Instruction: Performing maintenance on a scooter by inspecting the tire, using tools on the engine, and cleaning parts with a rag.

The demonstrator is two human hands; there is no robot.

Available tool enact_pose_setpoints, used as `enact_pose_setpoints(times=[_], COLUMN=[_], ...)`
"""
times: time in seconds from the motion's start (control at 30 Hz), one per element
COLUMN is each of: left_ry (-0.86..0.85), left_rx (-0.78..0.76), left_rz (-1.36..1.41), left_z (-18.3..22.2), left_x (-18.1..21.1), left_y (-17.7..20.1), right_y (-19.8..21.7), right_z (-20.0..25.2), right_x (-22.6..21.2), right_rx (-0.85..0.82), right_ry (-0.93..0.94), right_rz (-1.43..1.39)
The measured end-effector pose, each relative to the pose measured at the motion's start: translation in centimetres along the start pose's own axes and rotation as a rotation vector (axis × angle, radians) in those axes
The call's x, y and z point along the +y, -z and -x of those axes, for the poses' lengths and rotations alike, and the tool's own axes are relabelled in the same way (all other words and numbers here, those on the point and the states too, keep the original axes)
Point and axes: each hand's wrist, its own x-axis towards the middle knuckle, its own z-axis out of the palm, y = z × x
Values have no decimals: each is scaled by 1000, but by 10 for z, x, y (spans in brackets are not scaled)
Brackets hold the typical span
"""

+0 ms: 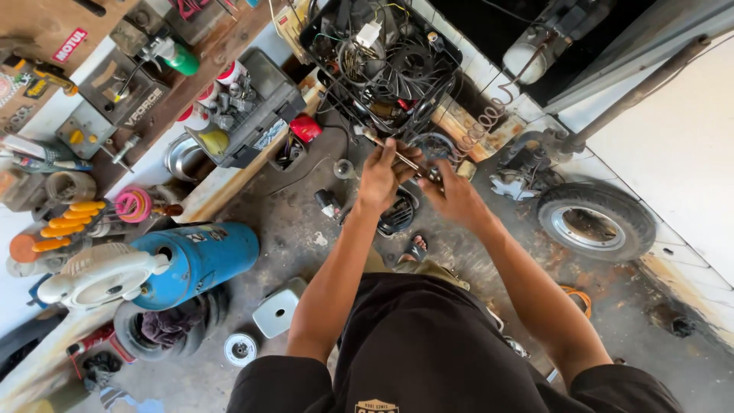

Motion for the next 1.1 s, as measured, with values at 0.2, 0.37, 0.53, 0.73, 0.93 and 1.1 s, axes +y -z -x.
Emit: enact_pose_setpoints(times=[0.2, 0.37, 0.53, 0.73, 0.93, 1.1], left_ry=[-149, -293, -429, -524, -584, -583], left_rx=[45, 100, 77, 24, 64, -8], left_rz=[44, -87, 13, -17, -219, -341], left_z=[9, 2, -24, -61, -80, -195], left_x=[41, 101, 180, 274, 323, 346], left_y=[-12, -22, -32, -32, -43, -45], right_y=[34, 42, 55, 54, 49, 96], right_z=[-37, -82, -164, -277, -349, -470], right_x=[-11, -65, -146, -226, -267, -325], right_rx=[-11, 131, 237, 350, 418, 524], right_ry=[98, 237, 378, 510, 418, 444], right_rz=[-40, 13, -44, -15, -50, -469])
